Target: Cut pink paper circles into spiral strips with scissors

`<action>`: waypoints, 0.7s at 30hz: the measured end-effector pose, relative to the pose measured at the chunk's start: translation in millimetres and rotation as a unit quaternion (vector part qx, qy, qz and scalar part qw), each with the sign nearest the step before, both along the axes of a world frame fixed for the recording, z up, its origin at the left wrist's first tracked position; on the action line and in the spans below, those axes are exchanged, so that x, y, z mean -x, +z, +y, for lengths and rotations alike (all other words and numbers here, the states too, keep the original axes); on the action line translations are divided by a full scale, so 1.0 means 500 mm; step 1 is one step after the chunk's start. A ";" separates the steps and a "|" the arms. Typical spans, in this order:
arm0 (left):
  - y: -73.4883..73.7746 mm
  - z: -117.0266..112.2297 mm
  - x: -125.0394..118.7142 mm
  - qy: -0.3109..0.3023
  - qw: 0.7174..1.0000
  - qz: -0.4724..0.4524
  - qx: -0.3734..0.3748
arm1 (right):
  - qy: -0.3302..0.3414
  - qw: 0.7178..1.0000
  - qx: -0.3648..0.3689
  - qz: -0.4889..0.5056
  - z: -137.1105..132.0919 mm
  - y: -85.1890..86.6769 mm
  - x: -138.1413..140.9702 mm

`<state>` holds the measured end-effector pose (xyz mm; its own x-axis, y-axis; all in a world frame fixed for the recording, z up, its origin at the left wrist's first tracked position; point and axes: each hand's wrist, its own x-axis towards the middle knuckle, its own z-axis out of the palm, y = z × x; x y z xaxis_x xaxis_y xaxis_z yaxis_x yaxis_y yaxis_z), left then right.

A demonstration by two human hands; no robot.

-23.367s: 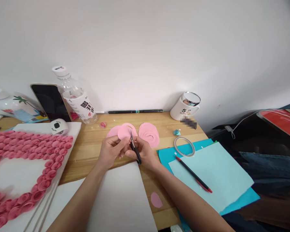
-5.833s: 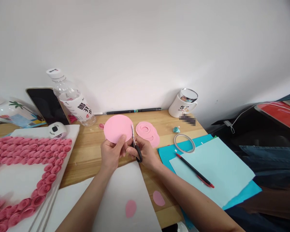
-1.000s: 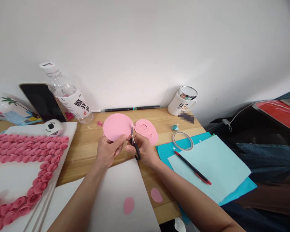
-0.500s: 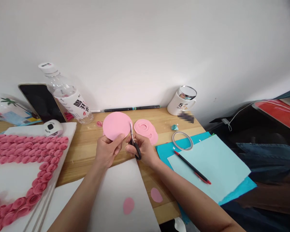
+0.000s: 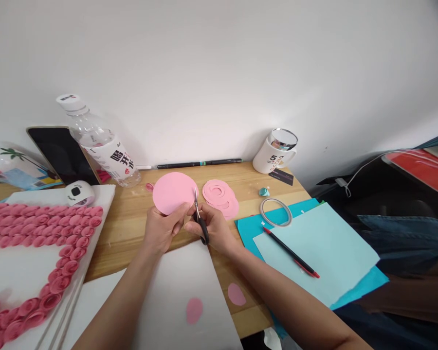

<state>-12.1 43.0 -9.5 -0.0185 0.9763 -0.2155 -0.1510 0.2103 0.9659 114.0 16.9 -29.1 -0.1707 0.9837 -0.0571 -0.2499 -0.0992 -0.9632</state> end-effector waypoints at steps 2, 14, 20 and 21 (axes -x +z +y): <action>0.001 0.000 0.000 -0.008 1.000 -0.001 0.005 | -0.005 1.000 -0.020 -0.004 0.002 0.005 -0.004; 0.004 0.000 0.002 -0.019 1.000 0.001 0.005 | -0.010 1.000 -0.028 -0.009 0.004 0.010 -0.005; 0.002 0.001 0.003 -0.022 1.000 -0.003 0.005 | -0.011 1.000 -0.016 -0.006 0.003 0.011 -0.006; 0.002 0.001 0.003 -0.023 1.000 -0.005 0.003 | -0.012 1.000 -0.014 -0.005 0.003 0.010 -0.005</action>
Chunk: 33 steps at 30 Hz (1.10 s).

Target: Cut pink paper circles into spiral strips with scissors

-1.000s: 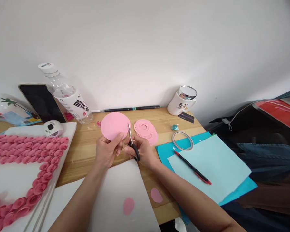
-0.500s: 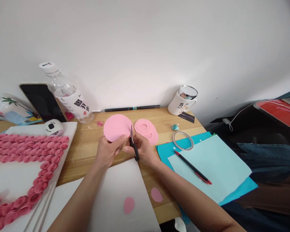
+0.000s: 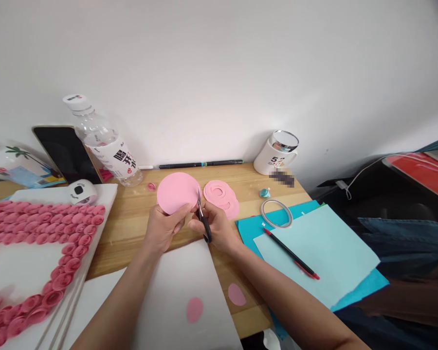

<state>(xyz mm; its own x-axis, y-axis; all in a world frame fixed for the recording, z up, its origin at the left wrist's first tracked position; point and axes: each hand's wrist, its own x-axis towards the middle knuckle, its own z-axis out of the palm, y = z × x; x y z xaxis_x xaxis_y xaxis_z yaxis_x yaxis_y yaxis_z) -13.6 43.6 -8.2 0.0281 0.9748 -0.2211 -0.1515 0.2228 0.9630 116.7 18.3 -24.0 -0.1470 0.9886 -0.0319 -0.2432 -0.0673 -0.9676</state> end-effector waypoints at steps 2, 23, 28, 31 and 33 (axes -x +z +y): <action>0.001 0.000 0.000 -0.001 1.000 -0.004 -0.004 | -0.002 1.000 0.006 0.004 0.000 0.000 0.001; 0.010 0.001 0.002 0.024 0.999 -0.026 -0.031 | -0.001 0.999 0.053 0.004 -0.004 0.004 -0.002; 0.004 0.000 0.000 0.009 0.999 -0.034 -0.022 | 0.011 0.999 0.047 0.018 -0.008 -0.010 0.008; 0.000 0.000 -0.003 0.028 0.999 -0.016 -0.021 | 0.032 0.999 0.042 0.010 -0.011 -0.019 0.013; 0.000 -0.001 -0.004 0.042 0.999 -0.006 -0.025 | 0.037 0.998 0.041 0.006 -0.010 -0.022 0.013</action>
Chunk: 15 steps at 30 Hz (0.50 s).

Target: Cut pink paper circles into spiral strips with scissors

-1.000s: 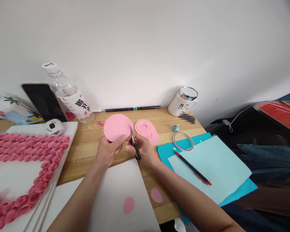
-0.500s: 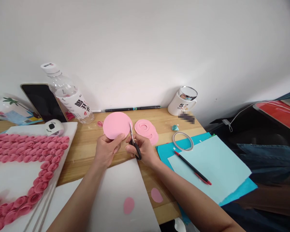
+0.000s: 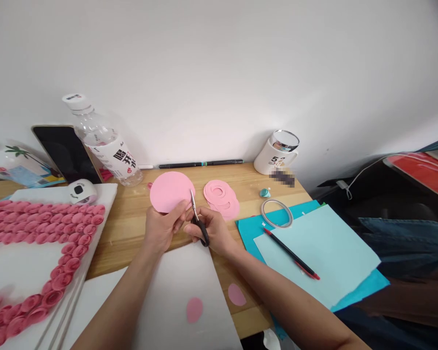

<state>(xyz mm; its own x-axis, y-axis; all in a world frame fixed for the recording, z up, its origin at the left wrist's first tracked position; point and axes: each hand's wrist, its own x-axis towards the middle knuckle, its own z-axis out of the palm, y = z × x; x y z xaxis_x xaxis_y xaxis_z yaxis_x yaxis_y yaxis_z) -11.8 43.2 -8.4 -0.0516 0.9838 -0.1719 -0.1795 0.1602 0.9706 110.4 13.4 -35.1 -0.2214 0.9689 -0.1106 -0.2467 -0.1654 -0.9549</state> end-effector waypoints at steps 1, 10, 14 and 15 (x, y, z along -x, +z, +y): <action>0.000 0.000 0.000 0.002 1.000 0.003 0.001 | -0.002 1.000 -0.004 0.000 0.001 0.000 -0.001; -0.003 -0.005 -0.004 -0.029 0.999 -0.012 0.008 | -0.011 0.998 -0.064 -0.009 0.006 0.005 -0.008; -0.003 -0.004 -0.002 -0.029 1.000 -0.005 0.007 | -0.019 0.998 -0.060 -0.015 0.005 0.004 -0.008; -0.003 -0.004 -0.001 -0.028 1.000 -0.001 0.005 | -0.017 0.998 -0.060 -0.011 0.005 0.005 -0.008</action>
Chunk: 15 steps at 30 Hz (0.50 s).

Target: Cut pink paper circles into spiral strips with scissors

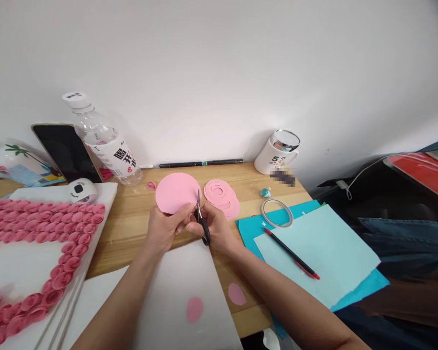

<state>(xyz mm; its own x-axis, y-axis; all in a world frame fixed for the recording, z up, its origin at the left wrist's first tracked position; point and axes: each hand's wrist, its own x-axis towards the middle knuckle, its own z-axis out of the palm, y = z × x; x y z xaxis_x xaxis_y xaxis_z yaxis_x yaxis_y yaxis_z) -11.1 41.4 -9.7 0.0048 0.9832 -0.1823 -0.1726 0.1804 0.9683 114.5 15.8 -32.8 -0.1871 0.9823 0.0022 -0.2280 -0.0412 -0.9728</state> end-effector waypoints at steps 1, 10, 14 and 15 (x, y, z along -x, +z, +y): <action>0.000 0.000 0.000 -0.001 1.000 0.003 -0.001 | 0.003 1.000 -0.001 0.005 0.000 0.001 0.000; 0.001 0.000 0.004 -0.011 1.000 0.001 -0.005 | -0.001 1.000 -0.009 0.019 0.002 0.013 0.000; 0.010 0.001 0.003 -0.011 1.000 -0.003 -0.004 | -0.006 1.000 0.004 0.027 0.002 0.014 0.001; 0.011 0.001 0.003 -0.009 1.000 -0.003 -0.004 | -0.006 1.000 0.011 0.028 0.001 0.014 0.001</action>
<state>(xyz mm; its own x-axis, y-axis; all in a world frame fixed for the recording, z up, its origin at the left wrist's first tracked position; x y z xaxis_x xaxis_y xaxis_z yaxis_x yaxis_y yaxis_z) -12.4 42.1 -4.2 0.0240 0.9844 -0.1744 -0.1745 0.1759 0.9688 113.8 16.5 -26.0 -0.1748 0.9846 -0.0089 -0.2827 -0.0589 -0.9574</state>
